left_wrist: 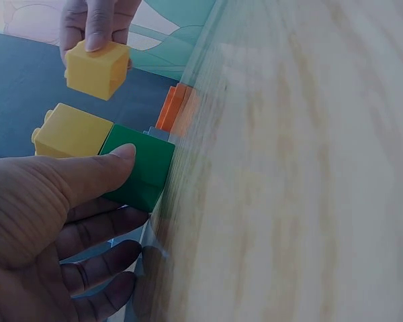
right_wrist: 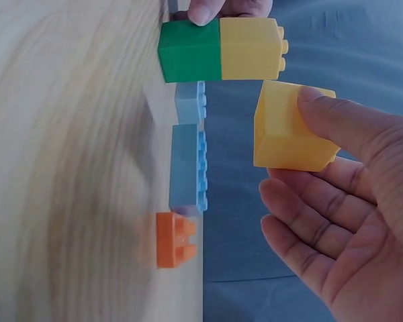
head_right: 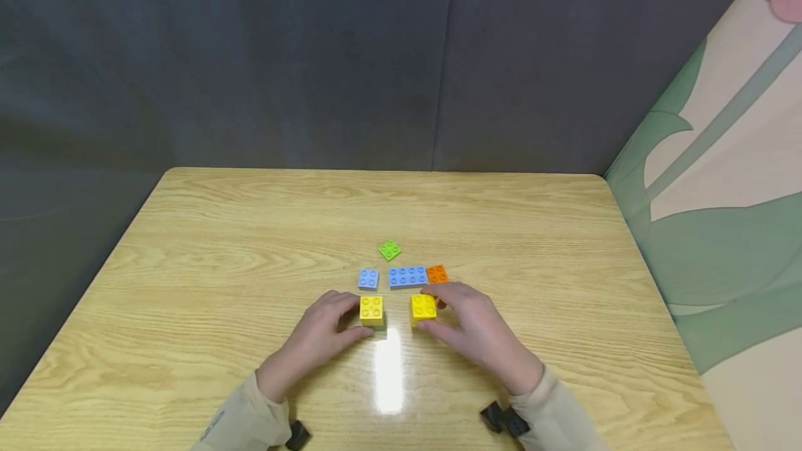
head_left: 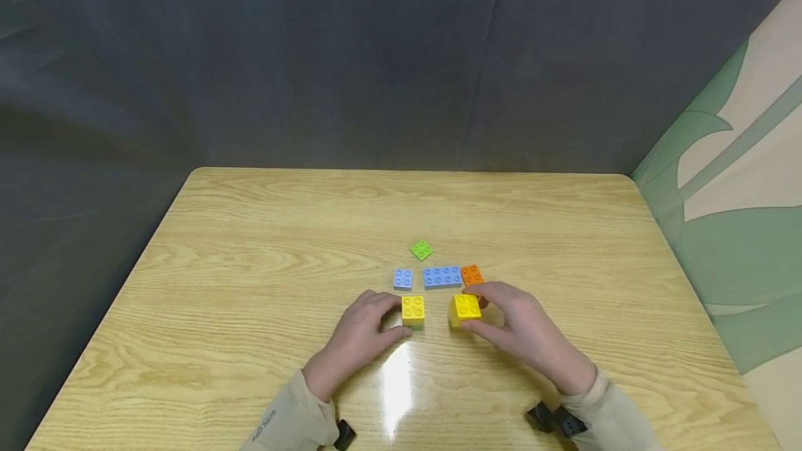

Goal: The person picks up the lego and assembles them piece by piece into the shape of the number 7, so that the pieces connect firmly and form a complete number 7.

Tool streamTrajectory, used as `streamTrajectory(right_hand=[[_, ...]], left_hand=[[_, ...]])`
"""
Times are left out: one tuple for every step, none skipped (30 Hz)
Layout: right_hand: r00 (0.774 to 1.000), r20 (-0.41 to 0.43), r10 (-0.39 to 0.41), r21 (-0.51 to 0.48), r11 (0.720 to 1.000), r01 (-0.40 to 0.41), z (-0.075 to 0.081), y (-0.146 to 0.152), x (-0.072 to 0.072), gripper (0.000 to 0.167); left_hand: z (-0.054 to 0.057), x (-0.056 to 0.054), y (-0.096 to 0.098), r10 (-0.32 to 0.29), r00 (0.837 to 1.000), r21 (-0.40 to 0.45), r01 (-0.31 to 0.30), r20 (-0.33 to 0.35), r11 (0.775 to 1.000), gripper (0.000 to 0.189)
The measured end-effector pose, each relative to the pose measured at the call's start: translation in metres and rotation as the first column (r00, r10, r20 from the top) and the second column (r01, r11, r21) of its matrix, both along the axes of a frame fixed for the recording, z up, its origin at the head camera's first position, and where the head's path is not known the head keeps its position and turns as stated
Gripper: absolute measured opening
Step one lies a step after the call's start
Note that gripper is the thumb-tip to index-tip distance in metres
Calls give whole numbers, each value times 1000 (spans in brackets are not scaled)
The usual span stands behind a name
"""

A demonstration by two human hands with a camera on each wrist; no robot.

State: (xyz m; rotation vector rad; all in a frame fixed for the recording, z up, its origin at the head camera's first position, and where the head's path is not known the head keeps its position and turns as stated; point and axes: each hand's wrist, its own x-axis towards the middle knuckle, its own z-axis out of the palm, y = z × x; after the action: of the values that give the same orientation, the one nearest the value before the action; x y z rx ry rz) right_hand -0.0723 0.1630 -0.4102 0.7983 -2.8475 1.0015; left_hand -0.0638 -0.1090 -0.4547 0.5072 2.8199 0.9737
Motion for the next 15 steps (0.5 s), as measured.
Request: streamTrajectory(right_hand=[[1000,1,1,-4,1000,-1,1,-1,0,43],[1000,1,2,-8,1000,-2,2,-2,0,43],[1000,2,4,-13,1000,-4,3,-3,0,43],[1000,1,6,-18,1000,-6,4,-4,-1,43],[1000,-1,9,-22,1000,-9,5,-4,-1,44],[1000,-2,10,-27,1000,-10,6,-5,-1,43],[1000,-3,11,-29,1000,-11,7,-6,-1,43],[1000,-8,13,-34,999,-13,8,-7,-2,43],[1000,-13,16,-38,999,-16,8,-7,-2,43],[1000,-19,18,-39,999,-18,9,-8,-3,42],[999,-26,18,-39,999,-19,10,-9,-3,42],[999,-33,19,-40,999,-20,11,-9,-4,42],[999,-39,21,-39,999,-22,11,-10,-4,41],[999,-44,22,-39,999,-24,12,-11,-5,41],[999,-49,23,-41,999,-25,12,-11,-5,41]], left_hand=[[0,0,0,-1,1000,-2,1,0,1000,47],[0,0,0,-1,1000,-5,1,0,1000,47],[0,0,0,-2,1000,-7,2,1,1000,46],[0,0,0,-2,1000,-9,2,0,1000,46],[0,0,0,-2,1000,-9,2,0,1000,46],[0,-1,0,-2,1000,-9,2,2,1000,46],[0,-1,0,-2,1000,-9,2,3,1000,46],[1,-1,0,-2,1000,-7,2,4,1000,46],[1,-1,0,-2,1000,-5,2,5,1000,45],[1,-1,0,-3,1000,-4,3,5,1000,45],[1,-1,0,-3,1000,-3,3,5,1000,45],[1,-1,0,-3,1000,-3,3,5,1000,45],[1,-1,0,-4,1000,-4,4,4,1000,45],[1,-1,0,-4,1000,-3,4,3,1000,44],[1,-1,0,-4,1000,-2,4,4,1000,44]])
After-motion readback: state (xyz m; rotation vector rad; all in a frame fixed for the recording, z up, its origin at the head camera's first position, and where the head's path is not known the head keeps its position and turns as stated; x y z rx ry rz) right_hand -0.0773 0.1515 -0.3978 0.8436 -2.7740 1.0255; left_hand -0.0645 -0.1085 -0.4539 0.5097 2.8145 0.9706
